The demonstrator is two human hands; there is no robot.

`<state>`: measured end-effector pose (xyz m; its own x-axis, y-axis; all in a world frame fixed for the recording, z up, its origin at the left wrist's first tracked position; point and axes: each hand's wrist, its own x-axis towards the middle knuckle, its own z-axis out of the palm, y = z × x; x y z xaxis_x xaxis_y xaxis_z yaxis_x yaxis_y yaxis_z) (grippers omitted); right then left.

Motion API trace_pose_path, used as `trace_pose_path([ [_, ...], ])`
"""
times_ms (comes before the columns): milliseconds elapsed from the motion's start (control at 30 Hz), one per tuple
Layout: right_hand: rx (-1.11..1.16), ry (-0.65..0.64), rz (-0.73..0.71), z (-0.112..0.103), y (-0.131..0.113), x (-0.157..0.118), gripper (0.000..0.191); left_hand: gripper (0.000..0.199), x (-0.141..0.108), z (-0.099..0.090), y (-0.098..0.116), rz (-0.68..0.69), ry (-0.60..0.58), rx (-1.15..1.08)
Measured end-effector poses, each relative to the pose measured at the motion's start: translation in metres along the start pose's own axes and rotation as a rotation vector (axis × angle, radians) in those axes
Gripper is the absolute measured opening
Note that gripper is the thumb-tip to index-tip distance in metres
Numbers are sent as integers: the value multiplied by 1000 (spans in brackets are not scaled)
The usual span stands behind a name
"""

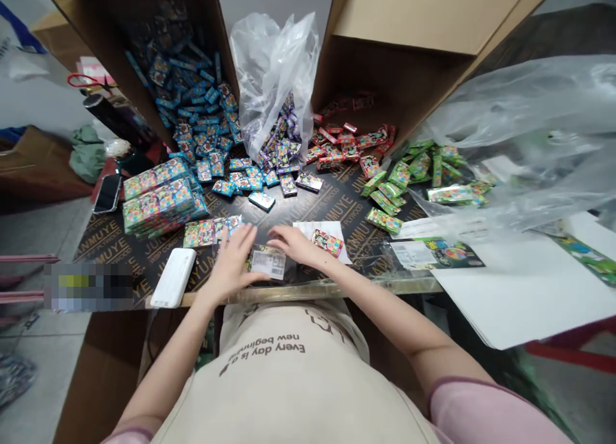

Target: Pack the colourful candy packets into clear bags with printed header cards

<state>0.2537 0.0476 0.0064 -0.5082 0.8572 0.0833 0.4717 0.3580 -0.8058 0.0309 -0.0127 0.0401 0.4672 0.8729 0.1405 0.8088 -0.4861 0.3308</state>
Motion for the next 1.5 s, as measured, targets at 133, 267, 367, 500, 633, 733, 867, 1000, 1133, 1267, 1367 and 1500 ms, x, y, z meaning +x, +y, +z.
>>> trace_pose_path([
  [133, -237, 235, 68, 10, 22, 46, 51, 94, 0, 57, 2, -31, -217, 16],
  [267, -237, 242, 120, 9, 35, 81, 54, 78, 5, 72, -7, -76, -170, 15],
  [367, -176, 234, 105, 1, 38, 81, 33, 70, 12, 65, -12, -115, -92, -28],
  [500, -68, 156, 141, -23, 28, 56, 32, 65, 27, 48, -7, -269, 199, -245],
  [633, 248, -153, 164, -43, 7, 28, 49, 46, 47, 34, 11, -370, 146, -675],
  [733, 292, -72, 145, -45, -6, 11, 53, 33, 56, 32, 24, -499, -58, -1052],
  [867, 53, 119, -88, -40, -12, -10, 91, 32, 56, 35, 32, -667, -8, -1383],
  [1000, -113, 130, -226, -32, -14, -24, 78, 40, 49, 35, 22, -565, -28, -1292],
  [1133, -143, 251, -162, -31, -7, -30, 71, 59, 34, 35, -2, -319, 18, -558],
  [1267, -167, 297, -125, -33, 2, -36, 70, 88, 21, 41, -14, -176, -131, 11],
  [1367, -247, 329, -125, -34, 7, -41, 69, 90, 18, 45, -8, -105, -167, 42],
  [1500, -390, 291, -144, -35, 9, -49, 70, 104, 20, 41, 4, -79, -82, -93],
])
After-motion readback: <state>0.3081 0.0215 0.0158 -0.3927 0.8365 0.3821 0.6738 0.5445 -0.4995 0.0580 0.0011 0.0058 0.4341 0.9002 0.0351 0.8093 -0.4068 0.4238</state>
